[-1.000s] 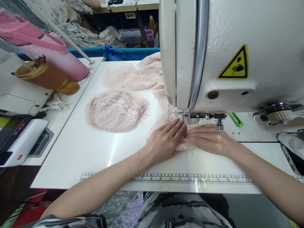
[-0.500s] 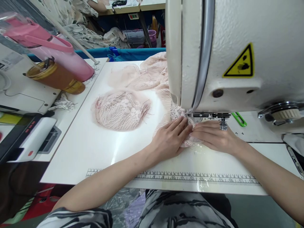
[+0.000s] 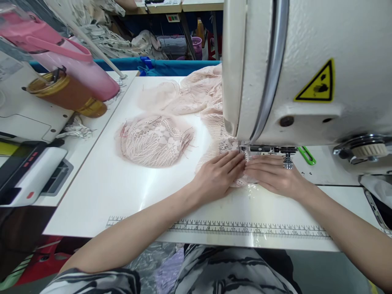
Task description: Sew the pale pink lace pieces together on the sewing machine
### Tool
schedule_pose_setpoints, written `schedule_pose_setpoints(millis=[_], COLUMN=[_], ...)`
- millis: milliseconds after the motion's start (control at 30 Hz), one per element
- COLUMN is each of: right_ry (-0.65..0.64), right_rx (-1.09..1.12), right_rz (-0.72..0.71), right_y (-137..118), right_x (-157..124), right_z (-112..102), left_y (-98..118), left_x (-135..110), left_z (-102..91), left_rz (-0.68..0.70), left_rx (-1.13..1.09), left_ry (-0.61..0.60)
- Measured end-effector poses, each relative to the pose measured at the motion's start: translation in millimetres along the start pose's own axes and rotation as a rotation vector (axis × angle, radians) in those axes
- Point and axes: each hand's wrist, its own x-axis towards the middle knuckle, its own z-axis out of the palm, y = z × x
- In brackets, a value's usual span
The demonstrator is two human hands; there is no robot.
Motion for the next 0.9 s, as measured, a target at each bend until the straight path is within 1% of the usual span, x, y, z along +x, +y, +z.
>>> schedule_pose_setpoints(millis=[67, 133, 233, 333, 600, 900], right_ry=[-0.003, -0.024, -0.102, -0.157, -0.159, -0.221], right_rx=[-0.03, -0.06, -0.084, -0.077, -0.045, -0.042], right_rz=[-0.006, -0.009, 0.014, 0.04, 0.088, 0.132], right_y=[-2.9, -6.3, -10.0, -11.1, -11.5, -7.3], right_x=[0.0, -0.3, -2.2, -4.6, -5.0, -5.1], right_z=[0.3, 0.7, 2.8, 6.8, 15.4, 14.3], left_y=[-1.3, -2.5, -4.6, -6.6, -10.5, -6.9], left_x=[-2.3, -4.2, -5.9, -6.5, -5.3, -2.6], left_z=[-1.2, -2.9, -4.4, -4.4, -4.9, -3.0], left_rz=[0.041, 0.047, 0.042, 0.04, -0.02, -0.051], left_rx=[-0.007, -0.009, -0.013, -0.012, -0.008, 0.021], left_ry=[0.011, 0.003, 0.002, 0.04, 0.053, 0.027])
